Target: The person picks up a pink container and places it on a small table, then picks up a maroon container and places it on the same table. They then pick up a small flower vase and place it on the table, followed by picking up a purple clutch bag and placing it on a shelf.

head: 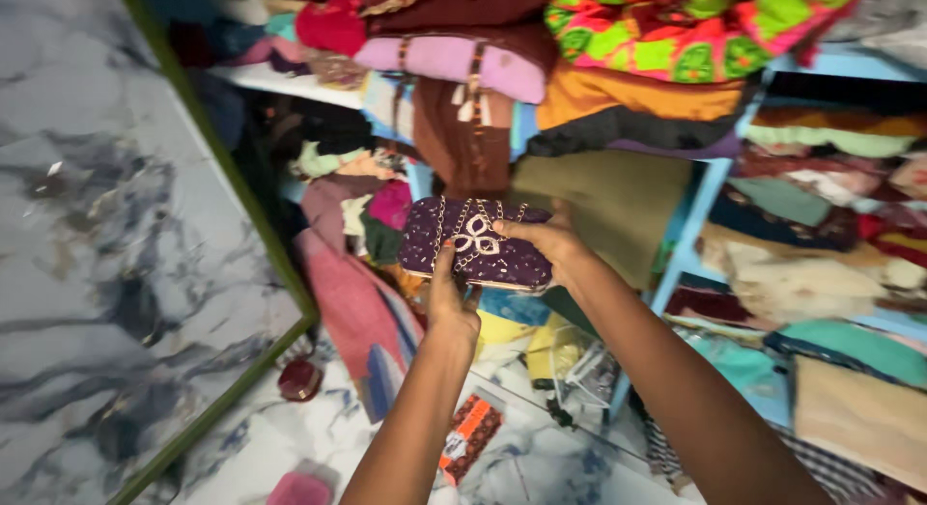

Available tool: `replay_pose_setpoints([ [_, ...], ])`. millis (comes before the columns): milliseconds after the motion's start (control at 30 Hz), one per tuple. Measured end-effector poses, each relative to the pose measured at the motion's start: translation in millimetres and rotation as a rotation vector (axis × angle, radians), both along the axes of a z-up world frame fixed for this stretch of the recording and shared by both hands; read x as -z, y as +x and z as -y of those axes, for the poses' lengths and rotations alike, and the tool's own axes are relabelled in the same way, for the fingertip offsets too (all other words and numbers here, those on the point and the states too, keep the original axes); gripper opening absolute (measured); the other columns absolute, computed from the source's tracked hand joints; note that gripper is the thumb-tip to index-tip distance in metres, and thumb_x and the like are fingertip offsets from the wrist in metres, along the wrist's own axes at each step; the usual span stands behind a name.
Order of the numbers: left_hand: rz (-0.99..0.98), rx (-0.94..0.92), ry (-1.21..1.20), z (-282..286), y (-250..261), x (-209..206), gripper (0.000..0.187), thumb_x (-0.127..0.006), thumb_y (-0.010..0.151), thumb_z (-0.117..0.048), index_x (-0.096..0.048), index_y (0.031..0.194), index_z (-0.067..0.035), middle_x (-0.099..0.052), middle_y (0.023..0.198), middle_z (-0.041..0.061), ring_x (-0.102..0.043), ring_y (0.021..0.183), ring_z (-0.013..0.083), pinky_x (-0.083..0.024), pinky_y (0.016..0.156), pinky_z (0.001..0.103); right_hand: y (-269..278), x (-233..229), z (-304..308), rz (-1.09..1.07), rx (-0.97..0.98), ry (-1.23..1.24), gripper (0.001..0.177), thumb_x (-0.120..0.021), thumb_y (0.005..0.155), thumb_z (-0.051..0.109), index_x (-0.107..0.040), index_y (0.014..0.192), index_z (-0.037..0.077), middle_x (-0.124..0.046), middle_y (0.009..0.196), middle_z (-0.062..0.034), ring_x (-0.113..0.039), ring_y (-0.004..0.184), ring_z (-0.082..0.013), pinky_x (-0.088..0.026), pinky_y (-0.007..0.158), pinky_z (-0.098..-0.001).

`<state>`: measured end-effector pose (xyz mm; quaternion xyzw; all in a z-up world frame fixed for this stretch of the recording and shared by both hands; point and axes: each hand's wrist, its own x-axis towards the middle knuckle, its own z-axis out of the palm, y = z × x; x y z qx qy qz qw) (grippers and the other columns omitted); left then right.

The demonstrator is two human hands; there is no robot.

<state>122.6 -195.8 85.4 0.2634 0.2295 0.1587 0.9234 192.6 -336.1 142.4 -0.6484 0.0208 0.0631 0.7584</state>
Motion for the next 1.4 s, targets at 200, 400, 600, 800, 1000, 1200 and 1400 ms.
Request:
replay_pose_setpoints([
  [200,0.108,0.093,-0.051,82,25,1,0.041,-0.078,0.082,-0.020,-0.066,0.120,-0.011,-0.073,0.115,0.007,-0.069,0.103,0.0242,-0.054,0.085,0.045,-7,7,90,0.181,0.110,-0.003,0.109,-0.095,0.057,0.012,-0.032,0.146,0.001,-0.067,0.122,-0.0234,-0.076,0.094,-0.0302,-0.066,0.077,-0.0458],
  [400,0.189,0.232,-0.156,193,42,19,0.038,-0.077,0.085,-0.015,-0.066,0.121,-0.006,-0.073,0.114,0.009,-0.072,0.101,0.0239,-0.063,0.085,0.040,-21,13,203,0.172,0.303,0.021,0.120,-0.094,0.051,0.010,-0.026,0.150,0.005,-0.064,0.125,-0.0261,-0.073,0.096,-0.0306,-0.065,0.077,-0.0467],
  [600,0.113,0.412,-0.145,325,24,20,0.038,-0.076,0.087,-0.017,-0.066,0.121,-0.005,-0.074,0.112,0.009,-0.072,0.097,0.0234,-0.062,0.080,0.039,-74,4,330,0.056,0.500,-0.040,0.126,-0.095,0.052,0.014,-0.018,0.152,0.006,-0.060,0.129,-0.0279,-0.073,0.099,-0.0318,-0.065,0.077,-0.0456],
  [800,0.079,0.588,-0.149,459,-17,15,0.036,-0.076,0.087,-0.018,-0.067,0.122,-0.014,-0.074,0.111,0.003,-0.071,0.093,0.0174,-0.055,0.071,0.031,-141,-7,455,0.175,0.621,-0.103,0.118,-0.097,0.052,0.019,-0.035,0.149,-0.003,-0.066,0.127,-0.0303,-0.075,0.095,-0.0322,-0.067,0.075,-0.0425],
  [1000,0.080,0.789,-0.220,571,-63,8,0.034,-0.077,0.087,-0.016,-0.067,0.119,-0.009,-0.074,0.110,0.005,-0.073,0.093,0.0179,-0.061,0.074,0.031,-213,-11,557,0.081,0.851,-0.115,0.125,-0.096,0.054,0.014,-0.020,0.154,0.004,-0.062,0.124,-0.0271,-0.075,0.090,-0.0314,-0.067,0.073,-0.0436],
  [1200,0.049,0.968,-0.186,650,-123,-3,0.033,-0.077,0.086,-0.019,-0.068,0.116,-0.009,-0.074,0.108,0.005,-0.072,0.092,0.0174,-0.060,0.075,0.030,-290,-20,623,0.200,1.026,-0.231,0.122,-0.102,0.056,0.015,-0.025,0.149,-0.002,-0.063,0.125,-0.0260,-0.075,0.096,-0.0285,-0.068,0.077,-0.0406],
  [1400,0.062,1.163,-0.221,699,-174,-3,0.032,-0.077,0.085,-0.018,-0.068,0.113,-0.005,-0.075,0.104,0.006,-0.073,0.089,0.0174,-0.061,0.075,0.031,-365,-26,644,0.094,1.201,-0.083,0.119,-0.095,0.054,0.013,-0.025,0.150,0.004,-0.067,0.112,-0.0290,-0.076,0.078,-0.0337,-0.066,0.064,-0.0451],
])
